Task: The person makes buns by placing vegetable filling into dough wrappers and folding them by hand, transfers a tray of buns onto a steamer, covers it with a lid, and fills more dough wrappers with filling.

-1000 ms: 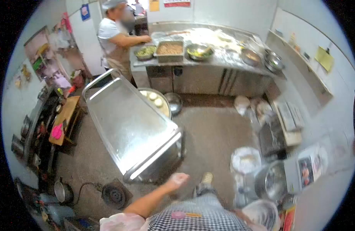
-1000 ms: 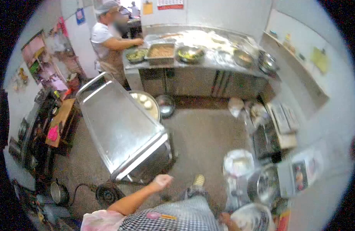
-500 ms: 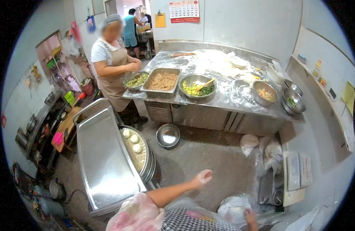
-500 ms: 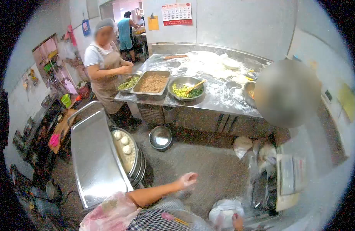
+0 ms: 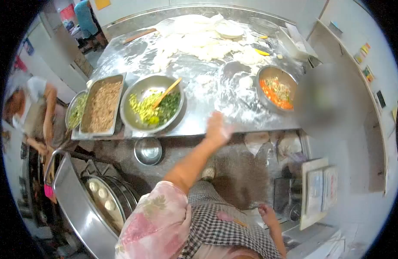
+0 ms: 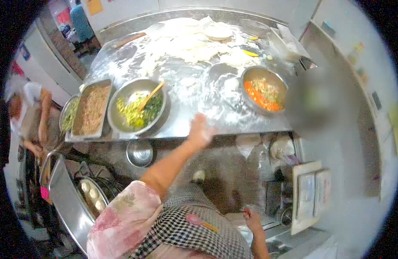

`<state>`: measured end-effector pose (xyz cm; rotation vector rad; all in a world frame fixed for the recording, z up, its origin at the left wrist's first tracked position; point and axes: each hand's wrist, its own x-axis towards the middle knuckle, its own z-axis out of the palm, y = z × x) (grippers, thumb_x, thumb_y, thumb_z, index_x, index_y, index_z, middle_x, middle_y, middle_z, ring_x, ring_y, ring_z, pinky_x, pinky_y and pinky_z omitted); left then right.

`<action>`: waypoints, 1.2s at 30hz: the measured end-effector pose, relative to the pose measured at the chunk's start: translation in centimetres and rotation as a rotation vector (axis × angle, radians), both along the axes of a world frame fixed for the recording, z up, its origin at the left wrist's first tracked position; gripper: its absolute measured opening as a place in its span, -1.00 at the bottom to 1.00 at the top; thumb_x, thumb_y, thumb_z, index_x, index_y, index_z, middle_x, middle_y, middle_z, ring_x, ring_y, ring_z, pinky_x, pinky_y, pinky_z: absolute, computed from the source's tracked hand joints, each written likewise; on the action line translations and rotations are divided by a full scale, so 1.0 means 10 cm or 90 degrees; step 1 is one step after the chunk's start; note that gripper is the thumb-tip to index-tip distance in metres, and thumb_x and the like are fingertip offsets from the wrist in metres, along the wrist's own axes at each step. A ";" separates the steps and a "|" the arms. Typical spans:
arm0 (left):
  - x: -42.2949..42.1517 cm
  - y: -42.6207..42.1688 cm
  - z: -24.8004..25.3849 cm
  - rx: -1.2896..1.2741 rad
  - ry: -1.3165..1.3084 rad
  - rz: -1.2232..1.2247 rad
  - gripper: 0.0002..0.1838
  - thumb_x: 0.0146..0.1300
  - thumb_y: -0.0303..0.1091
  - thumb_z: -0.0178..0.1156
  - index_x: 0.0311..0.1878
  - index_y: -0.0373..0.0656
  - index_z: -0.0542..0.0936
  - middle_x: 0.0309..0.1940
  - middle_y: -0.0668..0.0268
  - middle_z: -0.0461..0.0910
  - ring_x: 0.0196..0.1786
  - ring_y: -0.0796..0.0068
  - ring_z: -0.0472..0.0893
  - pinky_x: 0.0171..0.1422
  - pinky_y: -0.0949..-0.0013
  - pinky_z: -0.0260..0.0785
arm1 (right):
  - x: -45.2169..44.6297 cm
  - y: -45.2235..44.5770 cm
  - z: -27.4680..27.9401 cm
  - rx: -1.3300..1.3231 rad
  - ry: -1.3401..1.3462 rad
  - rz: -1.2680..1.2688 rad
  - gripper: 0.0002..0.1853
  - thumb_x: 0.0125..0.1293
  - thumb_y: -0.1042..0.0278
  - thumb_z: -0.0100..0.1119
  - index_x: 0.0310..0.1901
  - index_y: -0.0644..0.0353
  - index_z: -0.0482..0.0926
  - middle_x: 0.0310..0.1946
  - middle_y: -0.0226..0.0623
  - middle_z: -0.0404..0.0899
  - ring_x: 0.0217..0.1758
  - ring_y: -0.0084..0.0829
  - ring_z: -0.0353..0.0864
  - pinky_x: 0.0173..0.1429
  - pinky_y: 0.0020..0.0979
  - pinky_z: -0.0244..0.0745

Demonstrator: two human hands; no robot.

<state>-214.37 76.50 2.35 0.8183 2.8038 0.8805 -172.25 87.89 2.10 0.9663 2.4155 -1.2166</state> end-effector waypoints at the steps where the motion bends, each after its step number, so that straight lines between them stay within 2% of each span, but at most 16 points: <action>1: -0.43 0.00 -0.15 0.014 0.088 0.100 -0.17 0.26 0.10 -0.11 0.32 -0.46 0.01 0.35 -0.19 -0.08 0.43 -0.05 -0.11 0.48 0.12 -0.35 | -0.19 0.10 0.12 0.009 -0.002 0.016 -0.71 0.21 0.42 0.07 -0.03 0.31 0.46 -0.20 -0.11 0.59 -0.11 -0.25 0.57 0.00 -0.38 0.40; 4: -1.47 0.08 -0.16 0.084 0.111 0.352 -0.17 0.23 0.05 -0.03 0.31 -0.47 0.02 0.32 -0.25 -0.02 0.40 -0.13 -0.06 0.46 0.07 -0.30 | -0.62 0.36 0.27 -0.083 -0.040 -0.013 -0.69 0.23 0.45 0.05 0.01 0.32 0.44 -0.17 -0.14 0.56 -0.14 -0.31 0.56 -0.01 -0.37 0.42; 7: -1.98 0.35 -0.10 0.131 0.194 0.354 -0.29 0.18 -0.08 0.08 0.25 -0.43 0.19 0.26 -0.23 0.12 0.36 -0.19 0.03 0.42 0.02 -0.18 | -1.04 0.70 0.21 -0.062 0.030 0.034 -0.65 0.25 0.38 0.05 0.06 0.31 0.41 -0.16 -0.17 0.54 -0.14 -0.38 0.55 -0.02 -0.37 0.44; 8: -2.06 0.42 -0.11 0.124 0.185 0.297 -0.35 0.16 -0.12 0.10 0.22 -0.38 0.25 0.23 -0.22 0.16 0.33 -0.21 0.08 0.40 0.00 -0.13 | -1.14 0.82 0.19 -0.036 0.066 0.066 -0.63 0.26 0.36 0.06 0.07 0.31 0.39 -0.15 -0.19 0.53 -0.14 -0.41 0.54 -0.03 -0.37 0.45; 10: -2.20 0.55 -0.13 0.109 0.170 0.187 -0.46 0.12 -0.22 0.15 0.14 -0.30 0.37 0.17 -0.21 0.26 0.27 -0.23 0.17 0.36 -0.03 -0.05 | -1.57 1.01 0.40 -0.222 0.088 -0.121 -0.60 0.27 0.27 0.07 0.10 0.28 0.38 -0.14 -0.19 0.53 -0.13 -0.38 0.55 -0.05 -0.35 0.47; 13: -2.22 0.71 -0.14 0.103 0.412 0.020 -0.60 0.05 -0.35 0.19 0.00 -0.21 0.46 0.09 -0.15 0.35 0.15 -0.27 0.29 0.29 -0.05 0.07 | -2.26 1.31 0.74 -0.407 0.185 -0.295 -0.54 0.29 0.14 0.07 0.15 0.20 0.33 -0.13 -0.18 0.52 -0.14 -0.29 0.57 -0.13 -0.31 0.51; 16: -2.03 1.03 0.25 0.120 0.370 0.095 -0.65 0.05 -0.41 0.17 -0.04 -0.19 0.48 0.08 -0.10 0.37 0.11 -0.18 0.35 0.27 0.01 0.12 | -2.93 1.66 0.92 -0.527 0.314 -0.435 -0.55 0.29 0.12 0.07 0.08 0.23 0.29 -0.24 -0.21 0.51 -0.25 -0.33 0.55 -0.27 -0.32 0.52; 18: -1.95 1.35 0.28 0.215 0.300 -0.058 -0.67 0.01 -0.44 0.16 -0.09 -0.21 0.50 0.03 -0.07 0.40 0.05 -0.10 0.39 0.19 0.06 0.20 | -3.24 1.90 0.96 -0.553 0.380 -0.509 -0.62 0.28 0.18 0.08 0.02 0.21 0.30 -0.29 -0.24 0.50 -0.32 -0.36 0.55 -0.34 -0.35 0.50; 21: -1.89 1.79 0.26 0.214 0.166 -0.145 -0.70 -0.02 -0.49 0.15 -0.13 -0.22 0.51 -0.01 -0.01 0.43 0.03 -0.02 0.42 0.14 0.11 0.26 | -3.41 2.31 0.82 -0.515 0.388 -0.446 -0.63 0.28 0.28 0.07 0.03 0.18 0.21 -0.24 -0.22 0.49 -0.36 -0.31 0.55 -0.36 -0.30 0.52; 22: -1.89 1.87 0.23 0.190 0.116 -0.150 -0.71 -0.02 -0.51 0.15 -0.14 -0.22 0.51 -0.01 0.01 0.45 0.04 0.00 0.42 0.14 0.12 0.27 | -3.42 2.35 0.85 -0.493 0.341 -0.506 -0.67 0.25 0.35 0.08 0.00 0.17 0.25 -0.28 -0.23 0.49 -0.42 -0.36 0.54 -0.42 -0.34 0.51; 25: -1.83 1.72 0.20 0.194 0.133 -0.202 -0.73 -0.02 -0.56 0.12 -0.17 -0.23 0.52 -0.04 0.06 0.48 0.05 0.01 0.41 0.16 0.12 0.27 | -3.33 2.73 0.86 -0.416 0.303 -0.482 -0.76 0.25 0.37 0.08 -0.11 0.18 0.30 -0.32 -0.24 0.49 -0.45 -0.41 0.53 -0.48 -0.39 0.49; 29: -1.59 1.24 0.08 0.295 0.200 0.005 -0.71 0.00 -0.52 0.13 -0.13 -0.24 0.47 0.01 -0.08 0.38 0.08 -0.08 0.37 0.17 0.14 0.24 | -3.28 3.39 0.91 -0.320 0.273 -0.399 -0.88 0.24 0.39 0.10 -0.22 0.18 0.44 -0.37 -0.32 0.50 -0.44 -0.51 0.50 -0.44 -0.46 0.45; 30: -1.48 1.25 0.16 0.241 0.140 0.109 -0.61 -0.02 -0.44 0.23 -0.06 -0.23 0.45 0.08 -0.14 0.29 0.13 -0.13 0.32 0.21 0.13 0.20 | -3.27 3.55 0.87 -0.230 0.277 -0.358 -0.87 0.24 0.40 0.10 -0.20 0.20 0.46 -0.38 -0.33 0.49 -0.44 -0.53 0.48 -0.41 -0.46 0.44; 33: -1.35 1.57 0.37 0.069 0.209 0.131 -0.51 -0.08 -0.33 0.33 -0.04 -0.23 0.44 0.08 -0.12 0.30 0.15 -0.11 0.29 0.19 0.12 0.21 | -3.33 3.89 0.81 0.047 0.325 -0.229 -0.82 0.24 0.41 0.11 -0.15 0.26 0.49 -0.41 -0.36 0.49 -0.43 -0.55 0.43 -0.31 -0.47 0.39; 35: -1.45 1.60 0.19 0.075 0.255 0.093 -0.47 -0.13 -0.29 0.38 -0.05 -0.20 0.44 0.01 -0.04 0.38 0.07 -0.04 0.36 0.11 0.11 0.23 | -3.45 3.98 0.85 0.236 0.395 -0.147 -0.78 0.23 0.42 0.11 -0.11 0.30 0.49 -0.41 -0.36 0.49 -0.41 -0.54 0.41 -0.25 -0.46 0.37; 36: -1.52 1.54 0.11 0.089 0.260 0.060 -0.48 -0.13 -0.30 0.37 -0.05 -0.19 0.45 -0.01 -0.01 0.40 0.05 -0.02 0.38 0.09 0.10 0.23 | -3.52 3.90 1.09 0.258 0.307 -0.155 -0.75 0.24 0.44 0.08 -0.06 0.32 0.49 -0.34 -0.29 0.54 -0.31 -0.47 0.48 -0.15 -0.44 0.40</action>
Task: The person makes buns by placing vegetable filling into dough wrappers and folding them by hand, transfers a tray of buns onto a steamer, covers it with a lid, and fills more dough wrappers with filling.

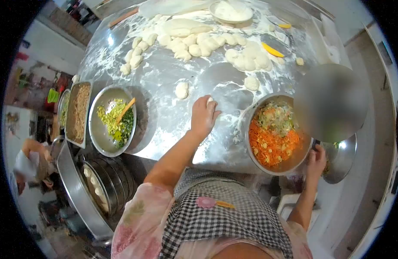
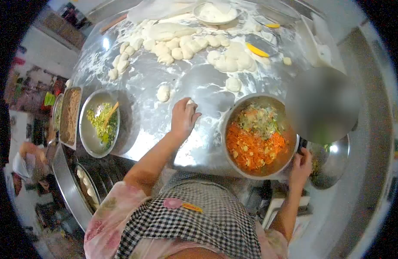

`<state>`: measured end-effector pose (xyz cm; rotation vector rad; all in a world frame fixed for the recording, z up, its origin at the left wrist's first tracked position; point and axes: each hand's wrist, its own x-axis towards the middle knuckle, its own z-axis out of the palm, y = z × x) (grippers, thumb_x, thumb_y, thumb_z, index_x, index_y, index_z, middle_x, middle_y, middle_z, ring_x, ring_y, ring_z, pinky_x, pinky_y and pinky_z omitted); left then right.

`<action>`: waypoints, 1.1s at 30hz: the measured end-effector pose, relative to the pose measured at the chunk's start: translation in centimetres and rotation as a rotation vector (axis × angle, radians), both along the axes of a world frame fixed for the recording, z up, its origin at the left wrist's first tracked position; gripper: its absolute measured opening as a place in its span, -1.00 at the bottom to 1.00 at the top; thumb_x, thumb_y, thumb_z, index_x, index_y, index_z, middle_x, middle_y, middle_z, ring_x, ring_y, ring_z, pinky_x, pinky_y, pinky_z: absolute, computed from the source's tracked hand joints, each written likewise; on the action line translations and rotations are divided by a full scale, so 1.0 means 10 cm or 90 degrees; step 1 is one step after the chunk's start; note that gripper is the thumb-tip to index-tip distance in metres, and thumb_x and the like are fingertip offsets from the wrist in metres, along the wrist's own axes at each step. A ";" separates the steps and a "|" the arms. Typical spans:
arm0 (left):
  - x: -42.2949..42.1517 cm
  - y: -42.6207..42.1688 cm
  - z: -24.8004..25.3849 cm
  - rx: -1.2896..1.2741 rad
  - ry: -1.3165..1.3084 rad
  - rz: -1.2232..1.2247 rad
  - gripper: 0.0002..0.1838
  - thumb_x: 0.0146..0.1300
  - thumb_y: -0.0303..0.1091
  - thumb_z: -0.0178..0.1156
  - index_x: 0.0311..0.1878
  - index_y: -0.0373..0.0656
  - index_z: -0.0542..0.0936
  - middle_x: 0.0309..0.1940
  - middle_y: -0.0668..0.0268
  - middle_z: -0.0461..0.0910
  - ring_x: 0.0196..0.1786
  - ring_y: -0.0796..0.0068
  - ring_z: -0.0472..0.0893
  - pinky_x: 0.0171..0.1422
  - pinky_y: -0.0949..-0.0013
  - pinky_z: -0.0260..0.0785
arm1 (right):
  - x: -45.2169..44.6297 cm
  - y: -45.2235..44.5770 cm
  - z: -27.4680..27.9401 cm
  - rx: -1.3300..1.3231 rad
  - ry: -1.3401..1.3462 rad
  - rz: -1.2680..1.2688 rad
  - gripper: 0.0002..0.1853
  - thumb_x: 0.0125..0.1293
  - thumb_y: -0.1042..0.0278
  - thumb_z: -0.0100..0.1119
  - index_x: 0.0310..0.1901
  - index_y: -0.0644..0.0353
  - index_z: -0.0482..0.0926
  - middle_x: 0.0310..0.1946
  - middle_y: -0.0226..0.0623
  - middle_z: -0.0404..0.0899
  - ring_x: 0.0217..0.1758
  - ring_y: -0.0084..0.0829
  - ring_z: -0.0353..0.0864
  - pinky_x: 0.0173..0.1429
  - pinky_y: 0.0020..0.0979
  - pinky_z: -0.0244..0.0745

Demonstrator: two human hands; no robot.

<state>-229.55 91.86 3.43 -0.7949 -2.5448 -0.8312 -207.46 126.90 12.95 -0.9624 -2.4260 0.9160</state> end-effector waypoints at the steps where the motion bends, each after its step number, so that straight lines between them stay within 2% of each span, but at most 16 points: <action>1: -0.02 -0.10 -0.08 0.006 0.008 -0.032 -0.50 -0.13 -0.30 0.37 -0.06 -0.19 0.45 -0.04 0.02 0.41 0.02 0.00 0.40 0.07 0.10 0.24 | -0.04 0.02 0.03 0.026 0.011 0.017 -0.75 0.24 0.44 0.08 -0.06 0.32 0.49 -0.30 -0.26 0.55 -0.27 -0.46 0.50 -0.12 -0.44 0.40; 2: 0.02 -0.24 0.09 -0.034 -0.053 -0.053 -0.57 -0.10 -0.33 0.35 -0.13 -0.17 0.45 -0.10 0.09 0.44 -0.08 0.07 0.43 0.01 0.11 0.26 | -0.06 0.04 0.04 0.052 0.025 0.035 -0.76 0.25 0.44 0.07 -0.07 0.31 0.50 -0.25 -0.24 0.56 -0.23 -0.45 0.51 -0.10 -0.44 0.40; 4: 0.18 -0.53 0.21 -0.027 -0.058 -0.058 -0.61 -0.08 -0.34 0.33 -0.16 -0.18 0.44 -0.14 0.10 0.44 -0.11 0.08 0.43 -0.02 0.13 0.27 | -0.14 -0.04 0.18 0.094 0.025 0.056 -0.77 0.26 0.43 0.05 -0.08 0.30 0.51 -0.17 -0.17 0.58 -0.12 -0.41 0.55 -0.02 -0.42 0.41; 6: 0.26 -0.69 0.22 -0.004 -0.007 -0.087 -0.61 -0.04 -0.37 0.31 -0.13 -0.20 0.44 -0.14 0.06 0.46 -0.08 0.05 0.42 0.01 0.17 0.26 | -0.25 -0.13 0.28 0.046 0.031 0.096 -0.77 0.27 0.41 0.05 -0.09 0.30 0.51 -0.18 -0.17 0.58 -0.12 -0.40 0.55 -0.02 -0.41 0.41; 9: 0.19 -0.71 0.13 0.040 -0.078 -0.130 -0.65 -0.04 -0.34 0.32 -0.19 -0.18 0.43 -0.19 0.06 0.46 -0.10 0.07 0.43 0.01 0.18 0.26 | -0.43 -0.24 0.32 0.041 0.055 0.198 -0.78 0.26 0.40 0.06 -0.10 0.31 0.51 -0.20 -0.20 0.58 -0.15 -0.40 0.55 -0.02 -0.41 0.42; 13: 0.24 -0.92 -0.04 -0.038 -0.101 -0.175 -0.66 -0.04 -0.36 0.32 -0.22 -0.20 0.43 -0.25 0.09 0.49 -0.14 0.08 0.45 0.01 0.15 0.26 | -0.76 -0.74 0.75 0.016 0.019 0.305 -0.80 0.22 0.43 0.09 -0.15 0.28 0.52 -0.25 -0.25 0.58 -0.20 -0.42 0.56 -0.04 -0.45 0.42; 14: 0.28 -0.93 -0.01 -0.087 -0.152 -0.151 -0.52 0.05 -0.16 0.25 -0.03 -0.24 0.42 -0.04 0.02 0.45 0.06 0.00 0.40 0.16 0.06 0.21 | -0.85 -0.85 0.82 -0.002 -0.006 0.337 -0.81 0.21 0.43 0.10 -0.16 0.28 0.53 -0.26 -0.25 0.58 -0.20 -0.43 0.56 -0.04 -0.45 0.42; 17: 0.32 -0.65 0.34 -0.238 -0.062 -0.034 -0.27 0.08 0.06 0.16 0.18 -0.31 0.31 0.21 -0.03 0.26 0.29 -0.04 0.20 0.33 0.00 0.06 | -1.24 -1.27 0.91 -0.037 -0.006 0.510 -0.84 0.20 0.44 0.11 -0.19 0.26 0.54 -0.28 -0.20 0.58 -0.22 -0.36 0.59 -0.10 -0.43 0.45; 18: 0.25 -0.63 0.28 -0.267 -0.129 -0.037 -0.20 0.16 0.18 -0.01 0.30 -0.26 0.19 0.33 -0.01 0.08 0.41 -0.03 -0.01 0.42 -0.05 -0.16 | -1.42 -1.48 0.93 -0.017 0.016 0.584 -0.83 0.20 0.43 0.11 -0.18 0.26 0.54 -0.29 -0.17 0.58 -0.22 -0.32 0.59 -0.10 -0.42 0.45; 20: 0.20 -0.61 0.24 -0.231 -0.117 -0.039 -0.24 0.16 0.14 0.02 0.28 -0.24 0.22 0.33 -0.01 0.10 0.38 -0.05 0.05 0.39 -0.08 -0.10 | -1.84 -1.99 1.01 -0.079 -0.055 0.653 -0.81 0.20 0.40 0.09 -0.18 0.25 0.55 -0.26 -0.11 0.57 -0.20 -0.18 0.58 -0.09 -0.36 0.44; 21: 0.16 -0.63 0.22 -0.214 -0.109 -0.041 -0.26 0.16 0.11 0.03 0.27 -0.23 0.24 0.32 -0.01 0.11 0.37 -0.06 0.09 0.37 -0.10 -0.07 | -2.09 -2.15 0.83 -0.046 -0.050 0.696 -0.81 0.20 0.39 0.07 -0.18 0.25 0.55 -0.25 -0.11 0.57 -0.18 -0.15 0.56 -0.08 -0.31 0.43; 22: 0.12 -0.66 0.15 -0.152 -0.150 -0.047 -0.39 0.21 0.01 0.03 0.23 -0.19 0.33 0.30 0.00 0.17 0.37 -0.03 0.10 0.41 -0.04 -0.12 | -2.34 -2.30 0.53 -0.010 -0.046 0.738 -0.81 0.20 0.39 0.05 -0.18 0.24 0.55 -0.23 -0.10 0.57 -0.16 -0.11 0.55 -0.07 -0.27 0.42; 25: 0.13 -0.94 0.23 0.173 -0.269 -0.056 -0.50 0.21 -0.12 0.06 0.15 -0.21 0.40 0.20 -0.02 0.30 0.30 -0.05 0.20 0.37 0.01 -0.03 | -2.85 -2.76 -0.08 0.074 0.005 0.709 -0.82 0.18 0.38 0.04 -0.21 0.23 0.54 -0.27 -0.09 0.56 -0.17 -0.07 0.53 -0.05 -0.18 0.40; 26: 0.14 -1.06 0.26 0.201 -0.272 -0.039 -0.55 0.17 -0.32 0.09 0.13 -0.26 0.41 0.17 0.03 0.35 0.30 0.03 0.24 0.37 0.18 0.05 | -2.98 -2.88 -0.26 0.079 -0.020 0.675 -0.82 0.17 0.38 0.05 -0.22 0.22 0.53 -0.30 -0.09 0.56 -0.18 -0.08 0.53 -0.04 -0.17 0.39; 29: 0.06 -1.30 0.19 0.318 -0.329 0.067 -0.55 0.13 -0.38 0.12 0.12 -0.28 0.40 0.12 0.02 0.38 0.26 0.05 0.30 0.34 0.22 0.12 | -3.12 -3.05 -0.70 0.136 0.056 0.641 -0.83 0.15 0.38 0.08 -0.25 0.23 0.52 -0.37 -0.09 0.55 -0.20 -0.04 0.51 -0.06 -0.18 0.40; 33: -0.27 -1.29 0.36 0.267 -0.110 0.109 -0.46 0.10 -0.38 0.16 0.18 -0.29 0.32 0.07 0.05 0.41 0.16 0.26 0.40 0.24 0.28 0.25 | -3.10 -3.16 -0.43 -0.052 -0.081 0.674 -0.86 0.10 0.43 0.09 -0.30 0.27 0.51 -0.44 -0.13 0.53 -0.33 -0.20 0.52 -0.18 -0.28 0.43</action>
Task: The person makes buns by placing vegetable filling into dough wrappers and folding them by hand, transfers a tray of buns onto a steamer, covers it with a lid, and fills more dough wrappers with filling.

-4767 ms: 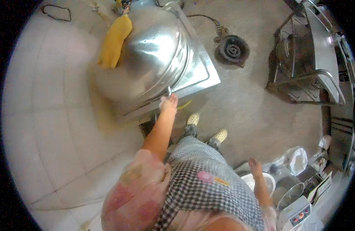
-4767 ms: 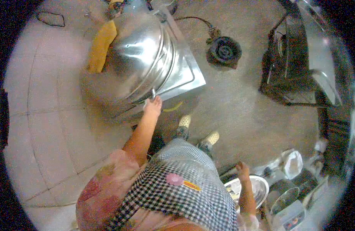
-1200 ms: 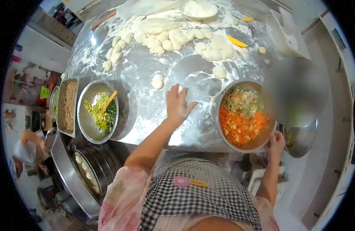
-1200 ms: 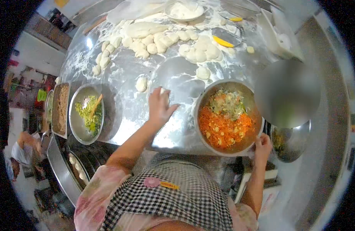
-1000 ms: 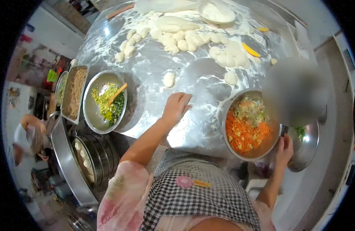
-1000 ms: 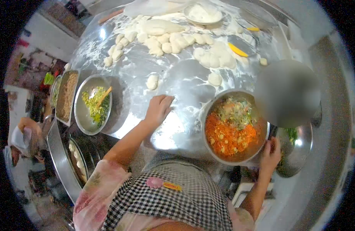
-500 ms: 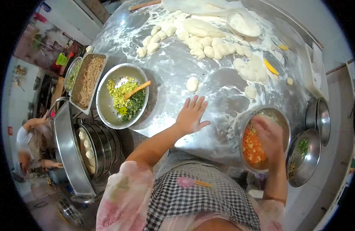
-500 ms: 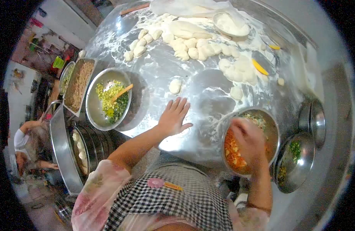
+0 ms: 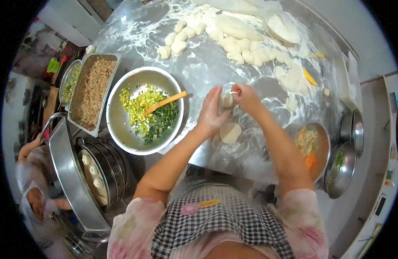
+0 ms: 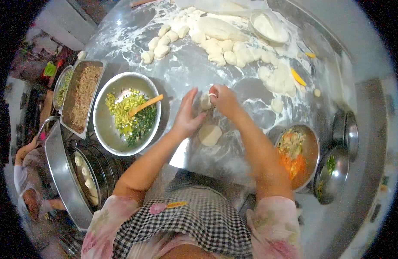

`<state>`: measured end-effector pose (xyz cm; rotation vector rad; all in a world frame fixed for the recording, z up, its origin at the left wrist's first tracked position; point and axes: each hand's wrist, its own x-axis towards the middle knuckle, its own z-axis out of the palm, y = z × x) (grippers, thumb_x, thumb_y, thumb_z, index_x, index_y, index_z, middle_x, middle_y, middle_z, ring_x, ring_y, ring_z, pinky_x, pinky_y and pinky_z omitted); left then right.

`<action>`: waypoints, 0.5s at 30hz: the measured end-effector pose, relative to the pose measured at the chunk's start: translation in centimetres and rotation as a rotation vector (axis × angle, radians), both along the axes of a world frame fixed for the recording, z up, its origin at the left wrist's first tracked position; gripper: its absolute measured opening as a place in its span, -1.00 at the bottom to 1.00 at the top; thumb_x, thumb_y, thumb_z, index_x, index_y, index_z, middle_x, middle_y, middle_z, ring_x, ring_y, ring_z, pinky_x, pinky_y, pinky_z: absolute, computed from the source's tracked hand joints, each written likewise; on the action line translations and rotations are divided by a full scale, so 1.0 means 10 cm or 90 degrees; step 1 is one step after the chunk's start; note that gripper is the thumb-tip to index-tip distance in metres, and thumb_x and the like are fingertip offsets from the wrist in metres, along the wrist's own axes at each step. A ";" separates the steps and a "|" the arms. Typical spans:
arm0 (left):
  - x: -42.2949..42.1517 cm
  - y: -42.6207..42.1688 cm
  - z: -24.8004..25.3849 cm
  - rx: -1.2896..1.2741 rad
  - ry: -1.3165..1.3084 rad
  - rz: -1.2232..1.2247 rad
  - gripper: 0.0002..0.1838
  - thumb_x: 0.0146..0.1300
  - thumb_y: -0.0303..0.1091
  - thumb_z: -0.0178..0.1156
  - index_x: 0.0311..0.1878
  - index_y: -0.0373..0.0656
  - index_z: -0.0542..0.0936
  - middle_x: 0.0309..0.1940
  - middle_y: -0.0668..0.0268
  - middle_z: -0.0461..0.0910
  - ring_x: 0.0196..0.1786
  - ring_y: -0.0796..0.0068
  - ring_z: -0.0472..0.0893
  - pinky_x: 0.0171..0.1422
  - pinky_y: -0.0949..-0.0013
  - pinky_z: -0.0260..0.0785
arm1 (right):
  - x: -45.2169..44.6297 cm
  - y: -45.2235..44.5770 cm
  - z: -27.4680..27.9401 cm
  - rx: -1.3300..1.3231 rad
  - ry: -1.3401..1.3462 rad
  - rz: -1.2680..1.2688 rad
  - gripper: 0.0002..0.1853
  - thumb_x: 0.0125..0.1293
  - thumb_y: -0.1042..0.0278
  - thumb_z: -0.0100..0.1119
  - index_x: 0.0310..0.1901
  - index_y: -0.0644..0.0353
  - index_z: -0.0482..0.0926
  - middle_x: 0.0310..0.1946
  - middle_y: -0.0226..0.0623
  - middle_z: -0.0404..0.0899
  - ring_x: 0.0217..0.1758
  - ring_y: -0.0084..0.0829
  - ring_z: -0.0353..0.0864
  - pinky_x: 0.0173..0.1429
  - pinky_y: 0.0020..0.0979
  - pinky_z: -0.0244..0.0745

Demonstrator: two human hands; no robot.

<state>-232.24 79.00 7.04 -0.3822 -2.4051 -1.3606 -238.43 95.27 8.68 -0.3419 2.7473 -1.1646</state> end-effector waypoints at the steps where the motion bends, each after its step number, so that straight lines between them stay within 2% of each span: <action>1: -0.11 0.02 0.00 0.067 -0.056 -0.085 -0.44 0.10 -0.35 0.16 0.19 -0.28 0.31 0.05 0.07 0.42 0.13 0.30 0.42 0.20 0.30 0.28 | 0.06 -0.02 0.12 -0.055 -0.061 -0.007 -0.86 0.08 0.45 0.09 -0.31 0.28 0.50 -0.45 -0.14 0.52 -0.36 -0.25 0.52 -0.22 -0.31 0.43; 3: -0.24 0.07 -0.01 0.203 -0.176 -0.254 -0.41 0.10 -0.30 0.16 0.22 -0.27 0.29 0.01 0.11 0.45 0.06 0.37 0.45 0.12 0.33 0.32 | 0.26 -0.05 0.44 -0.198 -0.180 -0.035 -0.88 0.04 0.50 0.10 -0.34 0.28 0.51 -0.49 -0.20 0.50 -0.44 -0.42 0.47 -0.31 -0.39 0.41; 6: -0.30 -0.02 0.39 0.095 -0.437 -0.491 -0.44 0.15 -0.23 0.13 0.22 -0.22 0.30 -0.12 0.20 0.51 -0.07 0.49 0.48 -0.04 0.36 0.37 | 0.51 -0.02 0.73 -0.076 -0.034 -0.029 -0.89 0.06 0.50 0.10 -0.34 0.27 0.51 -0.46 -0.17 0.52 -0.43 -0.38 0.50 -0.30 -0.39 0.42; 7: -0.27 -0.03 0.41 0.079 -0.480 -0.520 -0.49 0.20 -0.18 0.09 0.19 -0.17 0.33 -0.25 0.28 0.52 -0.20 0.59 0.45 -0.16 0.38 0.35 | 0.60 -0.01 0.73 -0.020 0.040 -0.035 -0.89 0.07 0.50 0.10 -0.33 0.28 0.51 -0.44 -0.15 0.52 -0.43 -0.35 0.51 -0.30 -0.38 0.42; 9: -0.27 -0.02 0.45 -0.013 -0.473 -0.482 -0.48 0.21 -0.13 0.09 0.19 -0.16 0.32 -0.28 0.25 0.52 -0.22 0.53 0.47 -0.14 0.36 0.35 | 0.76 0.03 0.71 0.096 0.187 -0.046 -0.89 0.09 0.49 0.10 -0.32 0.29 0.51 -0.40 -0.11 0.53 -0.42 -0.30 0.54 -0.29 -0.35 0.43; 11: -0.29 -0.03 0.45 -0.055 -0.445 -0.405 -0.43 0.20 -0.08 0.09 0.21 -0.18 0.31 -0.18 0.16 0.50 -0.11 0.40 0.46 -0.02 0.31 0.32 | 0.91 0.23 0.51 0.095 0.115 -0.215 -0.89 0.11 0.48 0.09 -0.32 0.30 0.51 -0.38 -0.08 0.53 -0.38 -0.24 0.55 -0.26 -0.31 0.43; 12: -0.37 -0.09 0.46 -0.051 -0.417 -0.343 -0.40 0.19 -0.05 0.09 0.22 -0.21 0.31 -0.08 0.08 0.48 0.00 0.29 0.45 0.09 0.27 0.28 | 0.95 0.29 0.40 0.092 0.083 -0.296 -0.89 0.12 0.48 0.09 -0.32 0.30 0.51 -0.36 -0.06 0.53 -0.35 -0.21 0.56 -0.24 -0.29 0.44; 15: -0.40 -0.22 0.57 -0.114 -0.200 -0.207 -0.36 0.19 -0.05 0.07 0.22 -0.30 0.28 0.13 -0.05 0.36 0.22 0.12 0.33 0.29 0.22 0.15 | 1.25 0.15 0.12 0.013 0.020 -0.209 -0.86 0.14 0.42 0.11 -0.30 0.30 0.50 -0.36 -0.05 0.54 -0.29 -0.15 0.55 -0.17 -0.22 0.42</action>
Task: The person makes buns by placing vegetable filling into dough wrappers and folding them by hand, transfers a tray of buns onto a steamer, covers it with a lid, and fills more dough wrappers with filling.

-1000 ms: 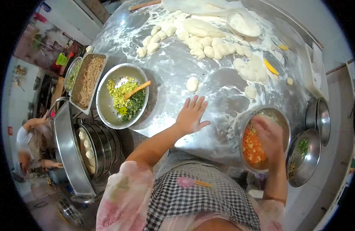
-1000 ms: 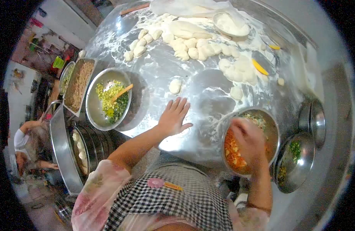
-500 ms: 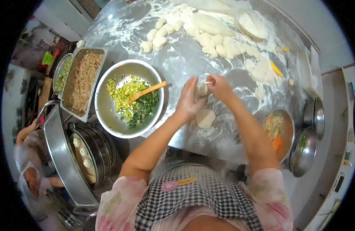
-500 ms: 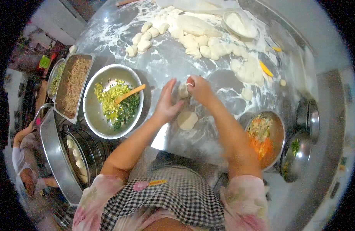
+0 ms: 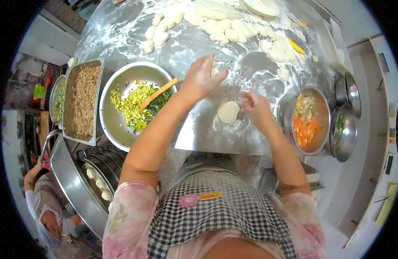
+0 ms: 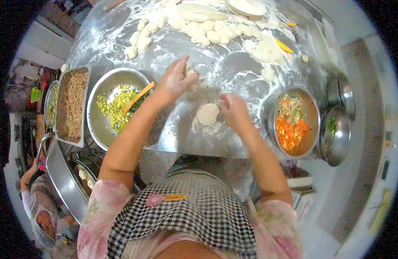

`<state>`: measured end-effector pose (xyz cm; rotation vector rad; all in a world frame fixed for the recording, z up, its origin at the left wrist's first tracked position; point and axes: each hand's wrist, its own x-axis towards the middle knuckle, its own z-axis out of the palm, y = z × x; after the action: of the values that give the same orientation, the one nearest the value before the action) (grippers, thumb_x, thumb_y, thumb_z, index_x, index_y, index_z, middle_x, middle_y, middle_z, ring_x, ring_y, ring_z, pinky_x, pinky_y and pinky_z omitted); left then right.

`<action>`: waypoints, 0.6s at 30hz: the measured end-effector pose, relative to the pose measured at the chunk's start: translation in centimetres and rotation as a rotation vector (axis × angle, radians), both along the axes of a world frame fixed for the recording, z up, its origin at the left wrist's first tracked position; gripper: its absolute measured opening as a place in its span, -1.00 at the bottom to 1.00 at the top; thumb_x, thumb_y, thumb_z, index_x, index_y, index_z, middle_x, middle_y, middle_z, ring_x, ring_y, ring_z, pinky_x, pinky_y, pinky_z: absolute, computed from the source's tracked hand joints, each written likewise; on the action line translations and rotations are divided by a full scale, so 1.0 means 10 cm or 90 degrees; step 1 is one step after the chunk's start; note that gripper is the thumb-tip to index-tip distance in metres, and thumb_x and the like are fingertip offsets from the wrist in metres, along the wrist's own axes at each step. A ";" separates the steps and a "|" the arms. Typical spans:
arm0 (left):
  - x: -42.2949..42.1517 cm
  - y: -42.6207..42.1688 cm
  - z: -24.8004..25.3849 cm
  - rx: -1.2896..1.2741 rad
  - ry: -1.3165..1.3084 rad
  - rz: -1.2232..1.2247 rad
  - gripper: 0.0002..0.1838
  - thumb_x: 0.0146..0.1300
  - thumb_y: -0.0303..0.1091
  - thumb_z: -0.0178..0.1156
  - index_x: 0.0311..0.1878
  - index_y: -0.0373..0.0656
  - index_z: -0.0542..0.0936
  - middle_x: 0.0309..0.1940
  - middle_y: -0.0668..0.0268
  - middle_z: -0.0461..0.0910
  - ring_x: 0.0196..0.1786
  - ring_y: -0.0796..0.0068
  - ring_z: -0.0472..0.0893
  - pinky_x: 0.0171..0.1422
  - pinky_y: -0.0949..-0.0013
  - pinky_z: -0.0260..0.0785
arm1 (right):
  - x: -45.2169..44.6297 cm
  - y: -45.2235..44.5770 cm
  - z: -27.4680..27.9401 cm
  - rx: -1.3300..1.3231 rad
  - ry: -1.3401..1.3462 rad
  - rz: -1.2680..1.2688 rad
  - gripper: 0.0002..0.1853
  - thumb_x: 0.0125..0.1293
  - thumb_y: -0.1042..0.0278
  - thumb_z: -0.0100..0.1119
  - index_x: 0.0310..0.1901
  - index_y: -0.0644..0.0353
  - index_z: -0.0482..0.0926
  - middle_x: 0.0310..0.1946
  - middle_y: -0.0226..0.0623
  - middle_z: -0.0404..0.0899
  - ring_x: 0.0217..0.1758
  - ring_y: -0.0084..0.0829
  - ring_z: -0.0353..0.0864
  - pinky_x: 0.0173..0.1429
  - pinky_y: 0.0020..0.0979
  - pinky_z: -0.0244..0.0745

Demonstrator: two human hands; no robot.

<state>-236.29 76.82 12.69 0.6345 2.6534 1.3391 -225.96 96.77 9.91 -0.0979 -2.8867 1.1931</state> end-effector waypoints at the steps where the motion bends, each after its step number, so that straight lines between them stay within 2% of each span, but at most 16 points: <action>1: -0.02 0.00 0.08 -0.021 0.109 0.025 -0.36 0.20 -0.07 0.07 0.22 -0.34 0.26 0.18 -0.08 0.31 0.27 0.09 0.28 0.34 0.21 0.10 | 0.04 -0.12 -0.02 -0.040 -0.078 -0.013 -0.83 0.15 0.38 0.12 -0.28 0.29 0.50 -0.34 -0.04 0.54 -0.25 -0.14 0.55 -0.14 -0.20 0.41; 2: 0.02 0.04 0.11 -0.021 0.111 0.049 -0.38 0.20 -0.12 0.08 0.24 -0.30 0.26 0.16 -0.07 0.33 0.24 0.03 0.30 0.32 0.20 0.12 | 0.06 -0.24 -0.01 -0.080 -0.158 -0.026 -0.80 0.15 0.33 0.13 -0.27 0.27 0.50 -0.32 -0.02 0.55 -0.21 -0.13 0.55 -0.11 -0.19 0.41; 5: 0.11 0.25 -0.06 0.054 0.053 -0.007 -0.39 0.18 -0.12 0.11 0.22 -0.30 0.30 0.15 -0.05 0.35 0.23 0.04 0.31 0.32 0.18 0.11 | 0.10 -0.31 -0.22 0.132 -0.101 0.074 -0.76 0.17 0.25 0.13 -0.25 0.27 0.49 -0.31 -0.01 0.56 -0.24 -0.12 0.57 -0.13 -0.18 0.41; 6: 0.15 0.34 -0.23 0.027 0.108 -0.007 -0.42 0.17 -0.13 0.12 0.18 -0.30 0.34 0.13 -0.04 0.37 0.23 0.04 0.31 0.32 0.18 0.12 | 0.11 -0.26 -0.33 0.066 -0.078 0.035 -0.72 0.19 0.20 0.12 -0.20 0.25 0.50 -0.35 -0.04 0.58 -0.31 -0.13 0.57 -0.19 -0.21 0.43; 8: 0.32 0.50 -0.60 -0.026 0.216 -0.009 -0.47 0.17 -0.14 0.13 0.12 -0.29 0.41 0.10 -0.01 0.40 0.24 0.04 0.30 0.30 0.18 0.14 | 0.20 -0.13 -0.15 -0.056 -0.064 -0.075 -0.69 0.19 0.21 0.13 -0.14 0.24 0.50 -0.40 -0.09 0.57 -0.38 -0.21 0.56 -0.23 -0.26 0.43; 9: 0.47 0.51 -0.60 -0.035 0.273 -0.060 -0.53 0.14 -0.17 0.15 0.05 -0.29 0.45 0.04 0.00 0.43 0.20 0.04 0.32 0.28 0.18 0.16 | 0.28 -0.03 -0.08 -0.116 -0.058 -0.130 -0.68 0.19 0.21 0.13 -0.10 0.24 0.50 -0.43 -0.11 0.57 -0.41 -0.26 0.55 -0.26 -0.29 0.43; 11: 0.78 0.55 -0.59 -0.049 0.388 -0.161 -0.63 0.09 -0.23 0.19 -0.09 -0.28 0.53 -0.08 0.03 0.49 0.13 0.03 0.37 0.23 0.18 0.21 | 0.52 0.23 -0.09 -0.125 -0.038 -0.143 -0.67 0.18 0.24 0.14 -0.07 0.24 0.51 -0.45 -0.19 0.56 -0.43 -0.35 0.52 -0.27 -0.34 0.42; 12: 0.79 0.56 -0.63 -0.069 0.318 -0.212 -0.66 0.07 -0.27 0.21 -0.11 -0.26 0.52 -0.09 0.05 0.47 0.10 0.02 0.39 0.23 0.16 0.21 | 0.66 0.37 -0.11 -0.129 -0.028 -0.149 -0.66 0.18 0.26 0.14 -0.05 0.24 0.51 -0.46 -0.22 0.56 -0.44 -0.40 0.50 -0.28 -0.37 0.41; 14: 0.82 0.51 -0.78 -0.110 0.172 -0.313 -0.68 0.01 -0.35 0.26 -0.15 -0.21 0.50 -0.12 0.08 0.45 0.03 0.00 0.42 0.23 0.12 0.22 | 0.95 0.63 -0.27 -0.124 -0.148 -0.126 -0.72 0.18 0.32 0.12 -0.09 0.26 0.53 -0.45 -0.27 0.54 -0.42 -0.49 0.46 -0.26 -0.42 0.39; 17: 0.84 0.44 -0.95 -0.038 0.207 -0.283 -0.76 -0.04 -0.47 0.27 -0.25 -0.19 0.48 -0.22 0.11 0.43 -0.03 0.00 0.43 0.21 0.09 0.23 | 1.29 0.71 -0.03 -0.119 -0.195 -0.094 -0.74 0.19 0.35 0.10 -0.12 0.27 0.54 -0.39 -0.24 0.55 -0.36 -0.46 0.49 -0.21 -0.44 0.39; 18: 0.80 0.42 -0.90 -0.040 0.145 -0.311 -0.65 -0.02 -0.39 0.26 -0.12 -0.22 0.48 -0.11 0.04 0.44 0.08 -0.04 0.38 0.26 0.03 0.15 | 1.38 0.75 -0.07 -0.134 -0.201 -0.087 -0.75 0.19 0.36 0.09 -0.11 0.27 0.53 -0.37 -0.23 0.56 -0.33 -0.46 0.50 -0.19 -0.45 0.40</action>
<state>-228.29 81.06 3.65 1.3858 2.4435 1.0898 -212.19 104.30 9.20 -0.5221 -2.9315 1.5787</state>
